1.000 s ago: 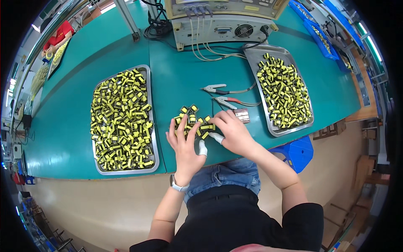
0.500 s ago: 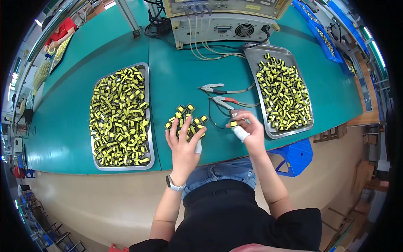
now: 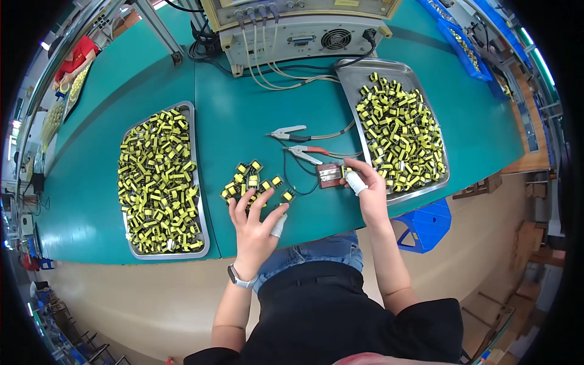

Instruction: Assembling small yellow electrical components into white frames and performing quality checks on a production line.

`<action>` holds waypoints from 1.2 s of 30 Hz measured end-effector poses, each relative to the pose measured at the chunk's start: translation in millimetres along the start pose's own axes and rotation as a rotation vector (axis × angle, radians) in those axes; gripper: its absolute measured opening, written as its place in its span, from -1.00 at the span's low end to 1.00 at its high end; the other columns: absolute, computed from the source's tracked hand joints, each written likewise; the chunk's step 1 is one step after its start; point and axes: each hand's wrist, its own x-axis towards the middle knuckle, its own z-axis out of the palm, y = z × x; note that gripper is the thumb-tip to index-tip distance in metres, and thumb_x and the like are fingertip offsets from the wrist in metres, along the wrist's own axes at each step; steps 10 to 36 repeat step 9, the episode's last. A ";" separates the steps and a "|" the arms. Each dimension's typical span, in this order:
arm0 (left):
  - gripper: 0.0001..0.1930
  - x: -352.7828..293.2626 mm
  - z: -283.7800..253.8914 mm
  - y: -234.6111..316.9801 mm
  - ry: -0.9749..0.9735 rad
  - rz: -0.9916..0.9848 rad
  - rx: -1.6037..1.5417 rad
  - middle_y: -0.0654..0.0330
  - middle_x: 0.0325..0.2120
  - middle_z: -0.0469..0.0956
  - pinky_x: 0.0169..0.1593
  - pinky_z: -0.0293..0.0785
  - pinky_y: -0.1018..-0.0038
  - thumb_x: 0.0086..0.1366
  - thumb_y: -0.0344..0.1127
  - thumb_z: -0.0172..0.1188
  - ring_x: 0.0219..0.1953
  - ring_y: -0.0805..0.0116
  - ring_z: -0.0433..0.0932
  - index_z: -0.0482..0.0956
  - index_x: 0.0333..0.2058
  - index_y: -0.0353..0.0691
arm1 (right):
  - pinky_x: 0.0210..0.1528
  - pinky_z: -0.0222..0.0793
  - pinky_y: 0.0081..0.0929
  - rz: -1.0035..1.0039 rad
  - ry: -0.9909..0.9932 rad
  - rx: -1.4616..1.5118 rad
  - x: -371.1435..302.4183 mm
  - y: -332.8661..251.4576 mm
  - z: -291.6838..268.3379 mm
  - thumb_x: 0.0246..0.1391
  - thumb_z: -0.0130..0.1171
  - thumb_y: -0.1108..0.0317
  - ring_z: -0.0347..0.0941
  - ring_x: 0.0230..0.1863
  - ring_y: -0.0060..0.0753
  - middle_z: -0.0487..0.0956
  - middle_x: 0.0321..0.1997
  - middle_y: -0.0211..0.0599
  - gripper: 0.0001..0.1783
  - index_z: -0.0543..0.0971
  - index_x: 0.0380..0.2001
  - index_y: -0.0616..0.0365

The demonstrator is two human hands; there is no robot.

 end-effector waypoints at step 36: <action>-0.72 4.5 3.1 11.9 -0.067 0.113 -0.027 0.47 -0.08 0.59 0.48 -0.12 -0.08 0.14 -0.29 0.40 0.17 0.27 0.42 0.74 -0.14 0.15 | 0.13 0.41 -0.49 -0.245 -0.027 -0.161 12.8 7.5 0.8 0.28 0.12 0.53 0.51 0.02 -0.43 0.51 0.20 -0.23 -0.64 0.58 0.12 0.23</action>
